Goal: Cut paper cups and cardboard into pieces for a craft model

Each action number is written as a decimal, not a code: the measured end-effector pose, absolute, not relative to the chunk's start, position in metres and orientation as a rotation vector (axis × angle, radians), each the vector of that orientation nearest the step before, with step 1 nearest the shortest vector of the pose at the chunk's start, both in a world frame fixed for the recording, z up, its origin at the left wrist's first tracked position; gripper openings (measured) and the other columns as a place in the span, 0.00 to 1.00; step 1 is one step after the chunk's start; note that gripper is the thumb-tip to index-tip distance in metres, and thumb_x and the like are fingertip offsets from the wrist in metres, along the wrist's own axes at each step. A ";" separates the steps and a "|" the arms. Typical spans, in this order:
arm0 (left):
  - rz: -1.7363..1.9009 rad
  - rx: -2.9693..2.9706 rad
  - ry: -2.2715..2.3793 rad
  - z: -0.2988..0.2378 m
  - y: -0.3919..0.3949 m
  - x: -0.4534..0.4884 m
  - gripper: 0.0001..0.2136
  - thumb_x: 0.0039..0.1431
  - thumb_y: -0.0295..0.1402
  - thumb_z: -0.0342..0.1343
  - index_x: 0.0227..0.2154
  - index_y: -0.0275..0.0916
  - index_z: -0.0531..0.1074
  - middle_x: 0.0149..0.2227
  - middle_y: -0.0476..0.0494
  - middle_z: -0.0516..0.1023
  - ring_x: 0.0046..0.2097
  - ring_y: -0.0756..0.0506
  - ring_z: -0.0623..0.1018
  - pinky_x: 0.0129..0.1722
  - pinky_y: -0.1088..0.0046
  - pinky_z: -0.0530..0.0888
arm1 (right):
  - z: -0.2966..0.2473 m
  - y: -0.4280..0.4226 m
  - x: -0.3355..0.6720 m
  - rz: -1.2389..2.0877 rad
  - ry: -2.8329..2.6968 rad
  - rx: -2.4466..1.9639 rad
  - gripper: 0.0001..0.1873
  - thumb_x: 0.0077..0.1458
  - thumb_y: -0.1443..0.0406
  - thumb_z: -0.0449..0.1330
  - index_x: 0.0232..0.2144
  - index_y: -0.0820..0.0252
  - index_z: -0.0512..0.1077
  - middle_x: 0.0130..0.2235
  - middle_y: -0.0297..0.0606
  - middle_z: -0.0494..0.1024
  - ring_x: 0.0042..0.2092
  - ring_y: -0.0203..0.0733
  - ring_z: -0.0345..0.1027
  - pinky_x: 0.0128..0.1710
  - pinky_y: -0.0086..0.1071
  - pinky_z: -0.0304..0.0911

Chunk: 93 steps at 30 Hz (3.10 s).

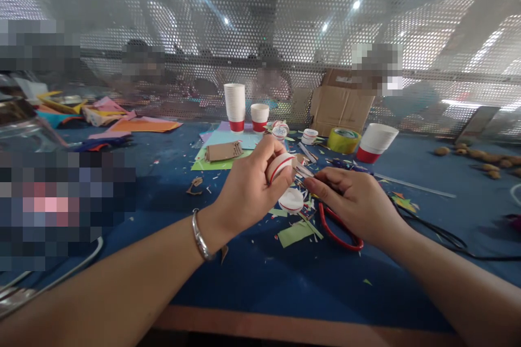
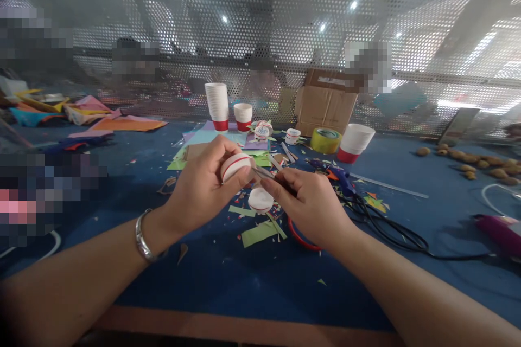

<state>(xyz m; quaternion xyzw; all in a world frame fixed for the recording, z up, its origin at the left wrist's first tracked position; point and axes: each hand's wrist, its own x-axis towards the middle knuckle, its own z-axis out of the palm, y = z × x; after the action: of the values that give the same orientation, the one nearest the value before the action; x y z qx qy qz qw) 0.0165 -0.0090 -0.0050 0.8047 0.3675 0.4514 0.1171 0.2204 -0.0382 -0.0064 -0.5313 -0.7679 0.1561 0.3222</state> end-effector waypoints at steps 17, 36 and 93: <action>1.340 2.525 1.005 -0.004 -0.011 0.014 0.05 0.65 0.32 0.55 0.38 0.40 0.63 0.28 0.54 0.68 0.28 0.53 0.69 0.30 0.77 0.67 | -0.003 -0.039 0.223 0.443 -2.039 -1.361 0.24 0.66 0.51 0.54 0.22 0.58 0.64 0.22 0.29 0.59 0.26 0.34 0.52 0.25 0.29 0.50; 0.990 1.455 0.789 -0.004 -0.001 0.019 0.12 0.59 0.30 0.61 0.42 0.40 0.65 0.33 0.48 0.79 0.31 0.46 0.84 0.26 0.76 0.78 | -0.006 -0.035 0.228 0.249 -2.053 -1.463 0.25 0.63 0.48 0.56 0.23 0.58 0.66 0.20 0.28 0.62 0.23 0.33 0.52 0.23 0.30 0.48; 1.001 2.177 1.040 0.000 0.003 0.011 0.09 0.66 0.38 0.55 0.37 0.37 0.74 0.28 0.51 0.74 0.29 0.51 0.71 0.28 0.75 0.65 | -0.002 -0.032 0.229 0.400 -2.054 -1.439 0.26 0.63 0.47 0.55 0.21 0.58 0.63 0.21 0.27 0.61 0.25 0.33 0.52 0.25 0.30 0.47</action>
<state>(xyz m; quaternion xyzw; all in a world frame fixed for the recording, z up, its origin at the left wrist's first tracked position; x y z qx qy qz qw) 0.0107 0.0031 -0.0003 0.8045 0.3843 0.3698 0.2616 0.2295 -0.0318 -0.0023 -0.5412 -0.7723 0.1505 0.2966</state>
